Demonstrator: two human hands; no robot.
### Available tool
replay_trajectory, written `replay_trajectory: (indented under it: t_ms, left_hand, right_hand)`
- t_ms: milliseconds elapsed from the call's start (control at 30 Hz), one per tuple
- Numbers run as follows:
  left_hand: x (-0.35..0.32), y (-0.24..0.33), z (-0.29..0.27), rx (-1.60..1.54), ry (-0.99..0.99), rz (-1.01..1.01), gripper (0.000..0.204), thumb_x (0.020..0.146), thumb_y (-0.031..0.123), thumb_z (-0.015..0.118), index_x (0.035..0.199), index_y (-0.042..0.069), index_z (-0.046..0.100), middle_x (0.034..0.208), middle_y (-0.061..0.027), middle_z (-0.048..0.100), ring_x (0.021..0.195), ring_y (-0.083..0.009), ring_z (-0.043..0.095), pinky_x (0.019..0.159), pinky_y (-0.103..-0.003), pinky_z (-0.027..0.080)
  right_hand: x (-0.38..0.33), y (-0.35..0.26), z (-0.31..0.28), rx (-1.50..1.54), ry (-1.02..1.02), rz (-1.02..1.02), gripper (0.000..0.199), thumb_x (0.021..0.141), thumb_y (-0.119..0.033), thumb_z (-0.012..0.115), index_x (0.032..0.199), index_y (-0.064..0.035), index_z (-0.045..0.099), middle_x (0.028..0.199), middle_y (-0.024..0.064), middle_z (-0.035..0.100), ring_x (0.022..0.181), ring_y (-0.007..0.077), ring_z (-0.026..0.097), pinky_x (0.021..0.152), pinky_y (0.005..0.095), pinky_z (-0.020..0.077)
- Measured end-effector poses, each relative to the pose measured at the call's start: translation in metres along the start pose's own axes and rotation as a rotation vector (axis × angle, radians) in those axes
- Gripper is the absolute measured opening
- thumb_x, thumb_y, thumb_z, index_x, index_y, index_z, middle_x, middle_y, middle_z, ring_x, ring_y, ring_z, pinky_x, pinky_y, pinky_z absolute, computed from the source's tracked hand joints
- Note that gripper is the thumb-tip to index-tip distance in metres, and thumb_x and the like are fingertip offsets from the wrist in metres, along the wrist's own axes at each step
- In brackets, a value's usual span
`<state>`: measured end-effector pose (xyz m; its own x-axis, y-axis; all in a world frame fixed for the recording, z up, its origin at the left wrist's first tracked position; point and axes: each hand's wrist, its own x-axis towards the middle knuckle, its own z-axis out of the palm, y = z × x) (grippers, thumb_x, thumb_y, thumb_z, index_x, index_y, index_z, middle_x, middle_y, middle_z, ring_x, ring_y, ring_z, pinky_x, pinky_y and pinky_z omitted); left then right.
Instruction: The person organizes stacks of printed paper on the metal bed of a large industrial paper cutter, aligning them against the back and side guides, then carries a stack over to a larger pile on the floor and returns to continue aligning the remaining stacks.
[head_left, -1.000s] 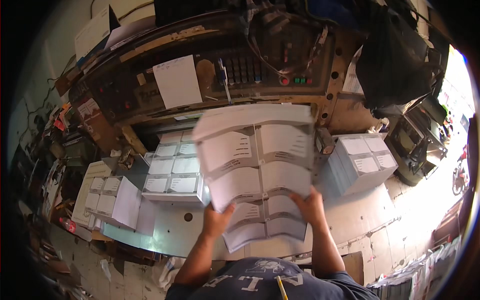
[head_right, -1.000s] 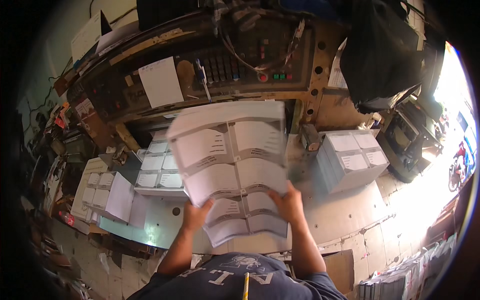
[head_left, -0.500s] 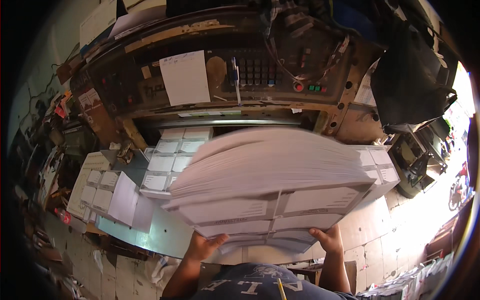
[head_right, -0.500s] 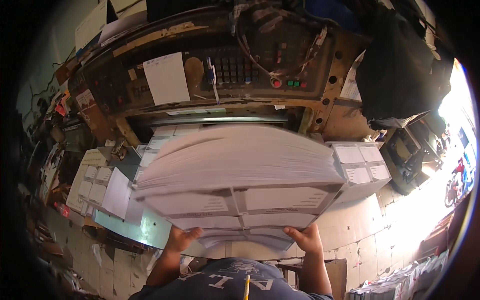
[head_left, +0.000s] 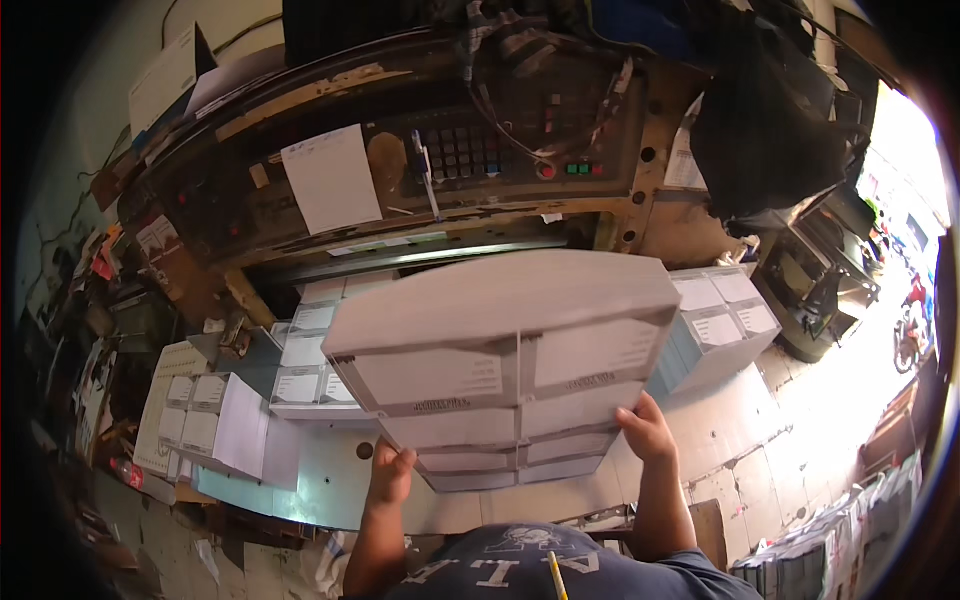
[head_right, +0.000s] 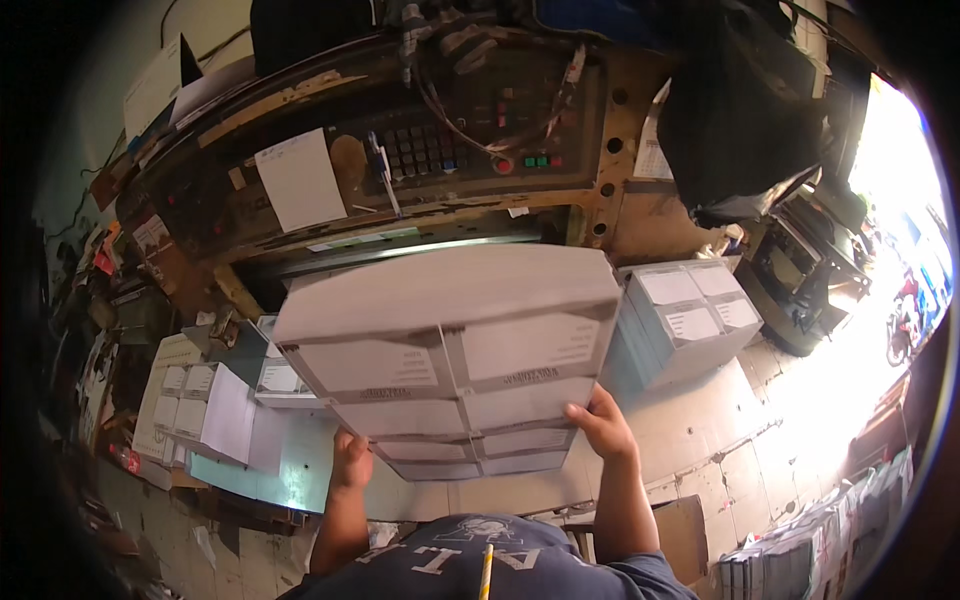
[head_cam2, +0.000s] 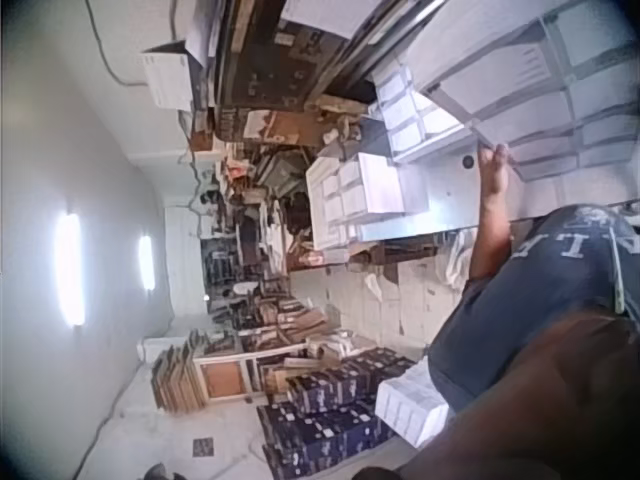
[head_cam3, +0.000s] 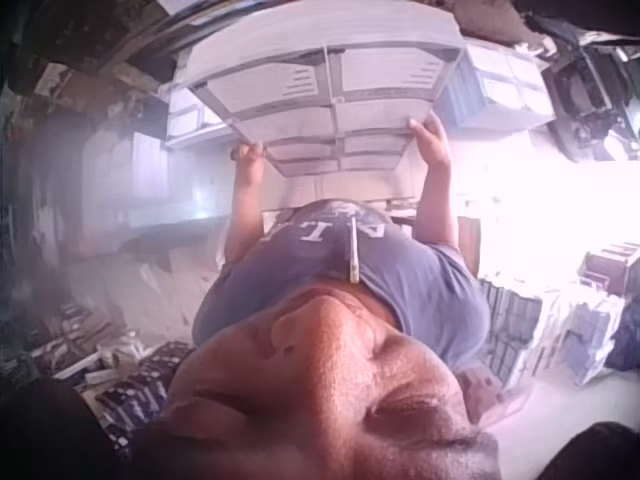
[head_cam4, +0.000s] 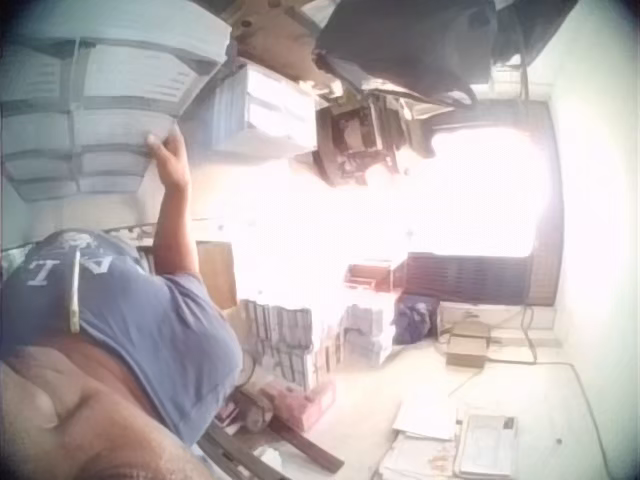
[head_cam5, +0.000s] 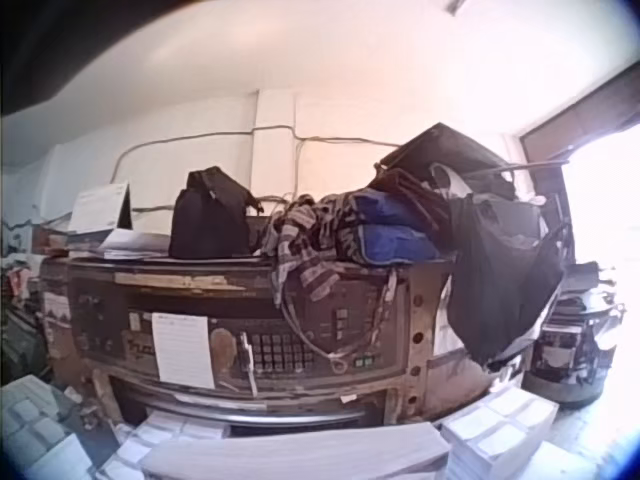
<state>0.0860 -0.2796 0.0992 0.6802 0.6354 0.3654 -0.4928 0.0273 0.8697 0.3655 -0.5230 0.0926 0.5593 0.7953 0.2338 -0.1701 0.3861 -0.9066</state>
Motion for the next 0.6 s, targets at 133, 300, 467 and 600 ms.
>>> replay_trajectory:
  t_ms: [133, 300, 467, 600]
  left_hand:
    - [0.001, -0.018, 0.001, 0.174, 0.141, 0.057, 0.054, 0.081, 0.025, 0.075, 0.121, -0.002, 0.053, 0.113, -0.0094, 0.061, 0.1, -0.0178, 0.058, 0.091, -0.033, 0.044]
    - [0.008, 0.002, 0.014, 0.169, 0.091, 0.119, 0.043, 0.085, 0.016, 0.07, 0.12, -0.002, 0.052, 0.107, -0.007, 0.062, 0.092, -0.0163, 0.059, 0.086, -0.029, 0.045]
    - [0.011, 0.025, 0.012, 0.233, -0.071, 0.121, 0.053, 0.083, 0.019, 0.071, 0.126, -0.002, 0.048, 0.114, -0.0079, 0.057, 0.105, -0.0179, 0.054, 0.093, -0.034, 0.042]
    - [0.006, 0.021, 0.0, 0.184, 0.014, 0.024, 0.063, 0.08, 0.024, 0.076, 0.13, -0.001, 0.046, 0.12, -0.0087, 0.054, 0.11, -0.0185, 0.051, 0.096, -0.036, 0.041]
  right_hand:
    - [-0.006, 0.017, 0.034, -0.082, 0.178, -0.094, 0.038, 0.088, -0.012, 0.067, 0.121, 0.0005, 0.054, 0.114, 0.0058, 0.062, 0.106, 0.0137, 0.054, 0.094, 0.0298, 0.0417]
    - [-0.005, -0.003, 0.034, -0.05, 0.161, -0.193, 0.051, 0.086, -0.007, 0.068, 0.13, -0.0005, 0.043, 0.117, 0.0075, 0.059, 0.108, 0.0157, 0.054, 0.095, 0.0308, 0.0415]
    - [0.001, -0.029, 0.049, -0.243, 0.092, -0.251, 0.071, 0.081, -0.008, 0.072, 0.139, -0.002, 0.031, 0.125, 0.0108, 0.054, 0.115, 0.0197, 0.051, 0.1, 0.0343, 0.0401]
    - [0.016, -0.035, 0.04, -0.006, 0.046, -0.141, 0.08, 0.076, -0.011, 0.077, 0.14, -0.0019, 0.03, 0.126, 0.0115, 0.053, 0.117, 0.0214, 0.05, 0.1, 0.0355, 0.0406]
